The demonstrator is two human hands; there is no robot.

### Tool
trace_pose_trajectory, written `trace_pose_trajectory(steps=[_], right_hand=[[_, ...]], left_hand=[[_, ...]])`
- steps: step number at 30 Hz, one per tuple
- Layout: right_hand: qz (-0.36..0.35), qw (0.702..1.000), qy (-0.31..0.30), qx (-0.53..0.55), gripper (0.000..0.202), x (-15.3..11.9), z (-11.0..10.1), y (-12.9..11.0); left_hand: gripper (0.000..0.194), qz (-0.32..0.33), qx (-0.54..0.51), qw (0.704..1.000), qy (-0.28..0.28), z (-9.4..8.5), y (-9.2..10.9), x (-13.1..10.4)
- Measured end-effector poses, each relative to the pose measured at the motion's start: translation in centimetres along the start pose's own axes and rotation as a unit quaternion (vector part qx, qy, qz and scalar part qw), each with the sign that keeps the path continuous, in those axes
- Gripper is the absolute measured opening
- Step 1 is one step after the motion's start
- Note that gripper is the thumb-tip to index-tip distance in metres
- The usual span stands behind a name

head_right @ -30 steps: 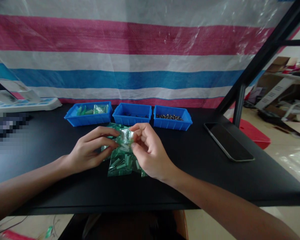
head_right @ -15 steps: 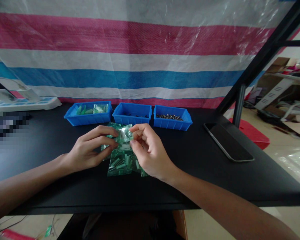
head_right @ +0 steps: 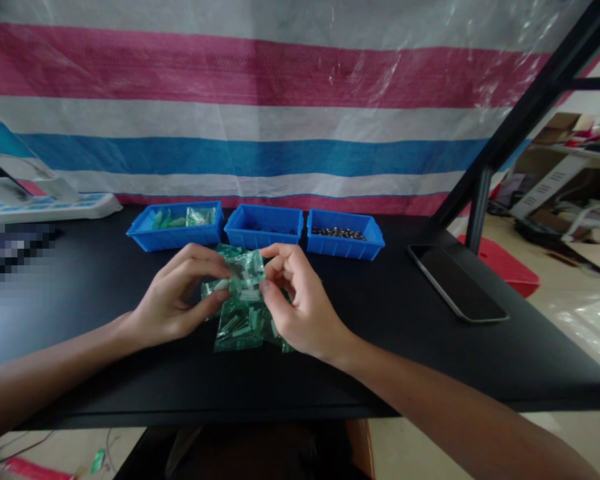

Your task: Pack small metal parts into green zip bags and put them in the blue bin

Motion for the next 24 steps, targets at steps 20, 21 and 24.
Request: trace_pose_trajectory(steps=[20,21,24], right_hand=[[0.111,0.991,-0.062,0.035,0.020,0.0,0.5,0.8],[0.121,0.990,-0.059,0.036,0.019,0.0,0.5,0.8],[0.138,0.989,-0.054,0.031,0.014,0.1,0.5,0.9]], left_hand=[[0.009,-0.094,-0.017,0.988,-0.121,0.8,0.9,0.1],[0.008,-0.088,-0.013,0.989,-0.119,0.8,0.9,0.1],[0.008,-0.074,-0.007,0.991,-0.115,0.8,0.8,0.2]])
Point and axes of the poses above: each hand's wrist, its own x-axis towards the middle knuckle, its own z-axis out of the palm, y = z × x, the point moved 3 cm from there along x, towards the middle knuckle, and after that the axes turned 7 degrees about x, right-handed, at the moved point
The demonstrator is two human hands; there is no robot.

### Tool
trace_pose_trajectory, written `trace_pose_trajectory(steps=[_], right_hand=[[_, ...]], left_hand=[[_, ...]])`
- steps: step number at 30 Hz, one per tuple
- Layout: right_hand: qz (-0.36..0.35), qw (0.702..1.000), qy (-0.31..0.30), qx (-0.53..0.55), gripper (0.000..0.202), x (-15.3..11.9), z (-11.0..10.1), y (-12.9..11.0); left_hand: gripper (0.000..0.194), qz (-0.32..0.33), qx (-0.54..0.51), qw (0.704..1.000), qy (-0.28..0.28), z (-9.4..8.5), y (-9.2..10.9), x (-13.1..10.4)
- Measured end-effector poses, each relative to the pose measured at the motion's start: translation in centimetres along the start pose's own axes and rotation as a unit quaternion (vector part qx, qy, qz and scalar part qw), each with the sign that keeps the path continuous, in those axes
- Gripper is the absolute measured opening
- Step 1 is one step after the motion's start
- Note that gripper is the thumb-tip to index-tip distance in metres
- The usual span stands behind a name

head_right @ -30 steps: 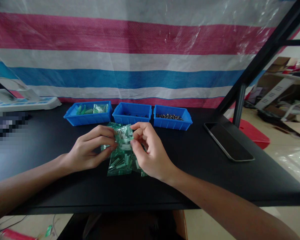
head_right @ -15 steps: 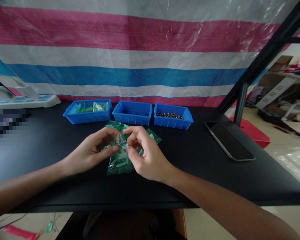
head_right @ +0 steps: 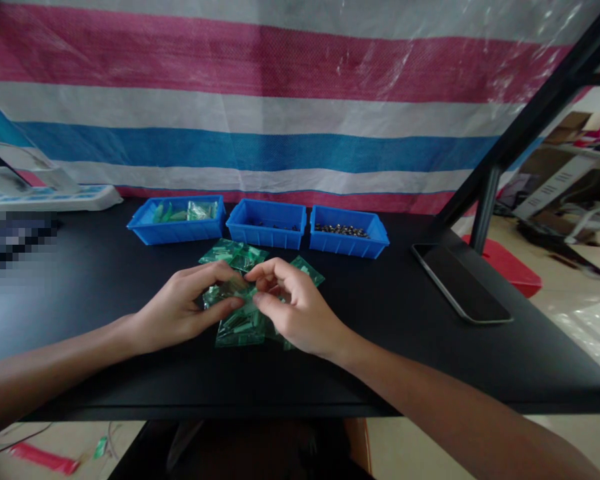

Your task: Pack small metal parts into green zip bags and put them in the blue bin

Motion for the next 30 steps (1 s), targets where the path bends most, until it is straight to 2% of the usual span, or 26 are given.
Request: trace_pose_trajectory(steps=[8,15,23,30], right_hand=[[0.027,0.999,0.006,-0.032,0.005,0.21,-0.10,0.18],[0.014,0.998,-0.003,-0.062,0.005,0.02,-0.03,0.02],[-0.126,0.971,0.002,-0.202,0.012,-0.23,-0.04,-0.67],[-0.138,0.966,-0.003,-0.218,0.013,-0.09,-0.05,-0.58]], left_hand=[[0.013,0.013,0.010,1.000,0.006,0.11,-0.39,-0.25],[0.011,0.015,0.016,1.000,0.012,0.07,-0.43,-0.32],[0.011,0.036,0.031,0.999,-0.005,0.21,-0.56,-0.40],[0.010,0.054,0.043,0.997,-0.023,0.30,-0.40,-0.56]])
Point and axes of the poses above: each hand's wrist, its own x-axis towards the middle knuckle, its own z-axis out of the palm, y = z × x, the point moved 3 cm from there along x, towards the middle knuckle, and after that the axes turned 7 degrees about x, right-handed, at the moved point
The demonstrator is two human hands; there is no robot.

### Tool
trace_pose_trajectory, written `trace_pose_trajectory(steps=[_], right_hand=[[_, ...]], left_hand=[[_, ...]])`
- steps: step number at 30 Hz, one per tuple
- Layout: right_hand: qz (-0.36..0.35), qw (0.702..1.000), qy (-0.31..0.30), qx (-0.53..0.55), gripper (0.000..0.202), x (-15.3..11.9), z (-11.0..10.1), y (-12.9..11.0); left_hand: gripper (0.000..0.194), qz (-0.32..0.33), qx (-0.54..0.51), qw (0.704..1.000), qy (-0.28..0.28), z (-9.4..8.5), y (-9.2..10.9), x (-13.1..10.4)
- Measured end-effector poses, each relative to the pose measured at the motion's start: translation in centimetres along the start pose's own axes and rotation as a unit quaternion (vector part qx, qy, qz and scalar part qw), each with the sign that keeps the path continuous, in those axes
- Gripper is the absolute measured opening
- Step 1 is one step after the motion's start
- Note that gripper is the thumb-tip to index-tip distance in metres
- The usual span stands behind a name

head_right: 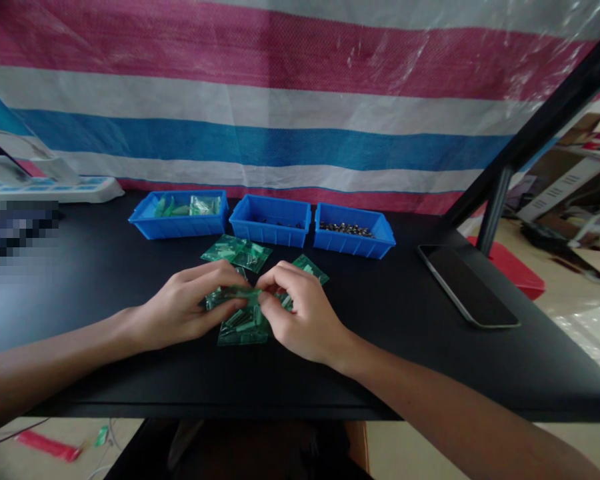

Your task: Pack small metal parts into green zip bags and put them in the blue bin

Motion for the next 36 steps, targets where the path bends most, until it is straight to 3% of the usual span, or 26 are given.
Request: trace_pose_trajectory(steps=[29,36], right_hand=[[-0.030,0.999,-0.009,0.013,0.012,0.1,0.1,-0.1],[-0.028,0.999,-0.015,0.012,0.012,0.2,0.0,-0.1]], left_hand=[[0.014,-0.046,-0.035,0.998,0.008,-0.4,-0.6,0.1],[0.014,-0.110,-0.111,0.988,-0.013,-0.4,-1.2,0.5]])
Point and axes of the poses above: each hand's wrist, its own x-axis towards the middle knuckle, its own z-axis out of the palm, y = z × x, the point moved 3 cm from there along x, towards the middle knuckle, and after that the axes turned 7 degrees about x, right-handed, at the moved point
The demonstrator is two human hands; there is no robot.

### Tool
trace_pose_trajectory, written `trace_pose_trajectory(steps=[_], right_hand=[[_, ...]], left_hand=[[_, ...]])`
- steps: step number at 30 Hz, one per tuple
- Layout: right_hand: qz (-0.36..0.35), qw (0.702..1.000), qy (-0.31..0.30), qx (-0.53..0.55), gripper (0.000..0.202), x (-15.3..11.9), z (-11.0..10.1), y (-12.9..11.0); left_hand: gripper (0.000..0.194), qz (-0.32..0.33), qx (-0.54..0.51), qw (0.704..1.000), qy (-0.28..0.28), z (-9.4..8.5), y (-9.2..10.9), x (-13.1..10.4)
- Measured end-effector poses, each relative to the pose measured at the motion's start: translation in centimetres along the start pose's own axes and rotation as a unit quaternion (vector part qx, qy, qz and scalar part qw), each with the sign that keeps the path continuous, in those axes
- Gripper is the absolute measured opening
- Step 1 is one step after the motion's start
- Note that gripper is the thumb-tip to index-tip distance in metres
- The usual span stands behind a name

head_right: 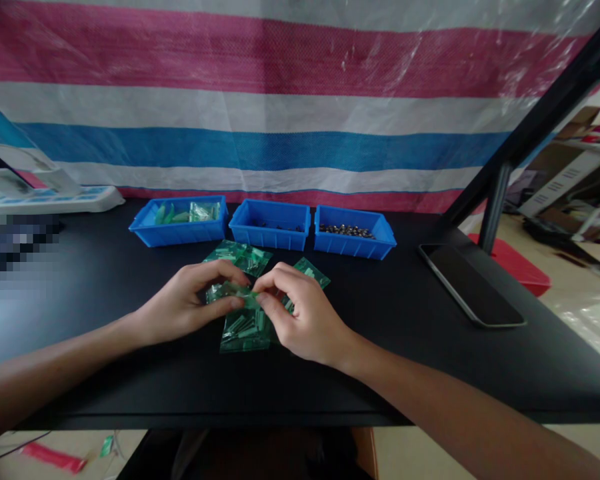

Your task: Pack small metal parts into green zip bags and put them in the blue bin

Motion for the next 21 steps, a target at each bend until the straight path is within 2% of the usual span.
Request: trace_pose_trajectory(steps=[5,11,21], right_hand=[[-0.001,1.000,-0.004,0.000,0.011,0.05,0.03,-0.01],[0.004,1.000,-0.009,0.007,0.011,-0.10,0.02,-0.18],[0.015,1.000,-0.006,-0.019,0.010,-0.23,0.23,-0.21]], left_hand=[[0.018,-0.033,-0.077,0.996,-0.027,0.04,-0.30,0.22],[0.024,-0.039,-0.151,0.987,-0.038,-0.02,-0.32,0.43],[0.027,-0.063,-0.097,0.993,-0.038,-0.19,0.01,0.33]])
Point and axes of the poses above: each hand's wrist, its own x-axis towards the middle knuckle, its own z-axis out of the palm, y = z × x, the point moved 3 cm from there along x, towards the middle knuckle, and after that the axes turned 7 degrees about x, right-handed, at the moved point
